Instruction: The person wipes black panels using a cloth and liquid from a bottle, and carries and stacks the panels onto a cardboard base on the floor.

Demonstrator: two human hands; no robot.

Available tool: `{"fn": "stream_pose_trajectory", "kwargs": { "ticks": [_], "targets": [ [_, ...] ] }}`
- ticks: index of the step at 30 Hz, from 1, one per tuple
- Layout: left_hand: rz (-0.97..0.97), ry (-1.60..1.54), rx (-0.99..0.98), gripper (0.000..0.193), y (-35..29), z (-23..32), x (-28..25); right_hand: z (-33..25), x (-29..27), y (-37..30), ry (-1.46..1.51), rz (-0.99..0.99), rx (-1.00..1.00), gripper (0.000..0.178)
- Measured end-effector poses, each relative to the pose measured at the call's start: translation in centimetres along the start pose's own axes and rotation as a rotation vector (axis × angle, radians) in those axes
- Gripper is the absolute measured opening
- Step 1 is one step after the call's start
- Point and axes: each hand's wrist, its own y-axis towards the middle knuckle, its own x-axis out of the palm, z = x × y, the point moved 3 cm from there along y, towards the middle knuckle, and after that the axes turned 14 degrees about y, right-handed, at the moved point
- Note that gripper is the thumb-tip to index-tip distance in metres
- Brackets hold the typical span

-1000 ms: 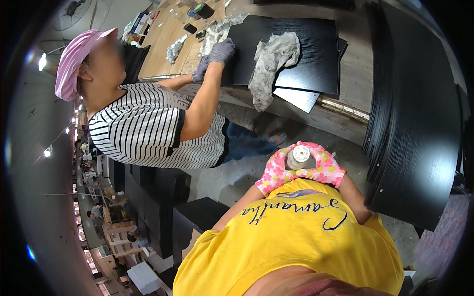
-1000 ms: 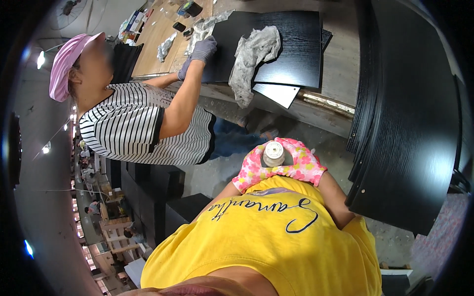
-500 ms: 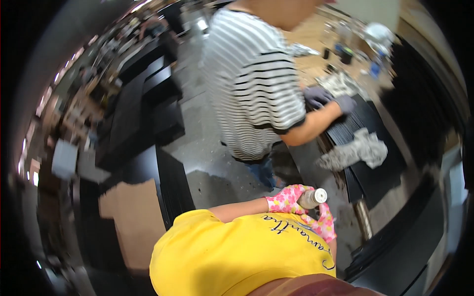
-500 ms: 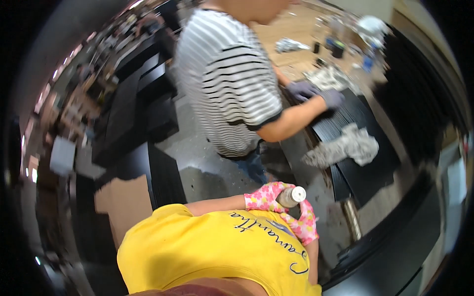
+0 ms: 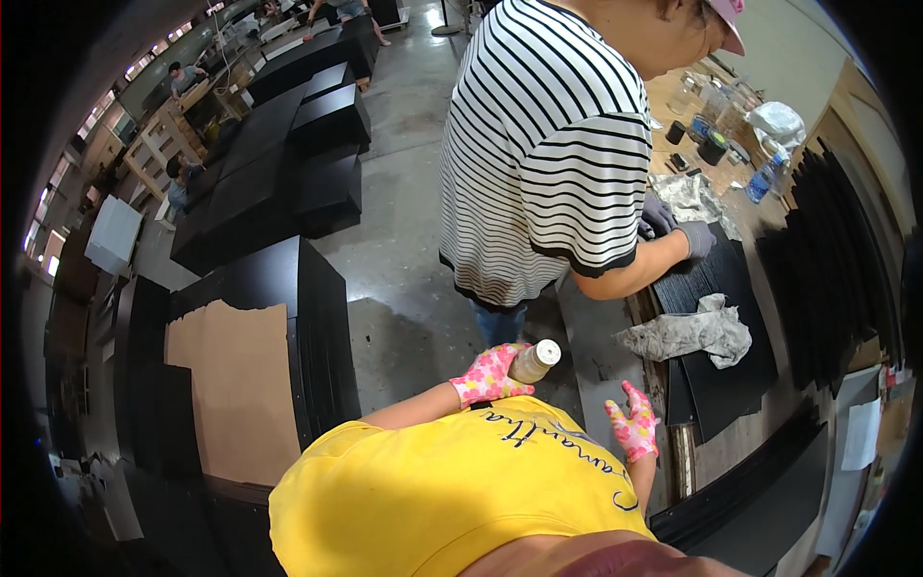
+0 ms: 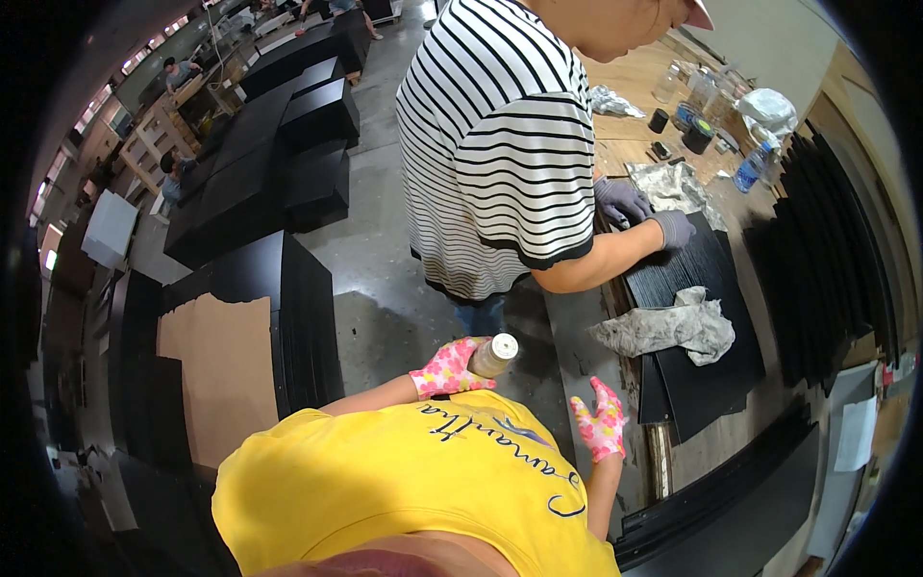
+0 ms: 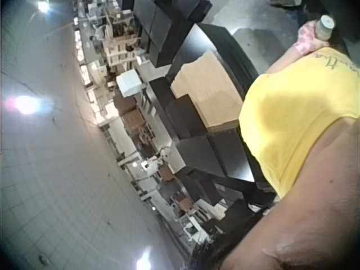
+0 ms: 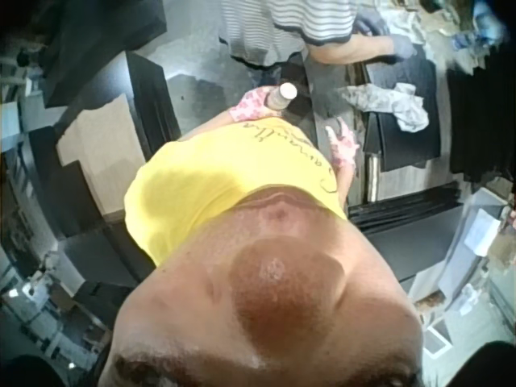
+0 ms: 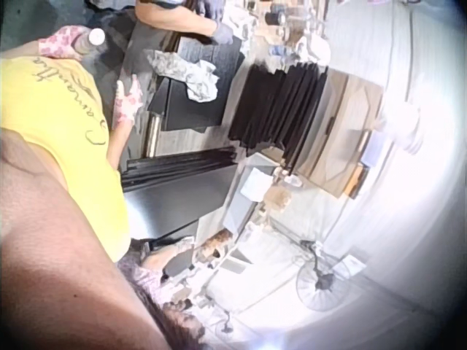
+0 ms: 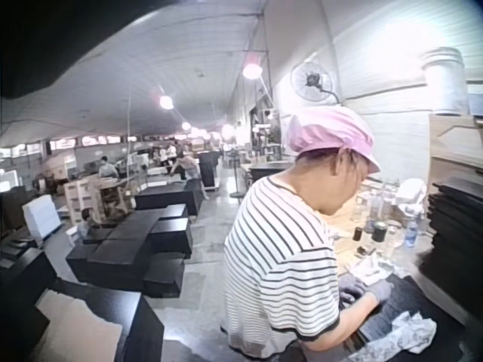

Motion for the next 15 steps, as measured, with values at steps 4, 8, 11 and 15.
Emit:
{"fn": "stream_pose_trajectory", "kwargs": {
  "ticks": [4,8,11,15],
  "targets": [
    [-0.062,-0.045,-0.038,0.066,-0.3,1.2,-0.3,-0.1,0.3,0.1,0.082,-0.007,0.035,0.056],
    [-0.071,-0.004,0.167,0.064,0.6,3.3,0.2,-0.1,1.6,-0.6,0.088,-0.049,0.015,0.056],
    [-0.151,0.015,0.242,0.060,1.4,5.0,0.4,0.6,2.5,-0.4,0.067,-0.085,0.010,0.055],
    [-0.096,-0.045,0.239,0.057,1.1,4.5,1.2,2.7,3.2,0.3,0.065,-0.127,0.049,0.053]
  ]
}}
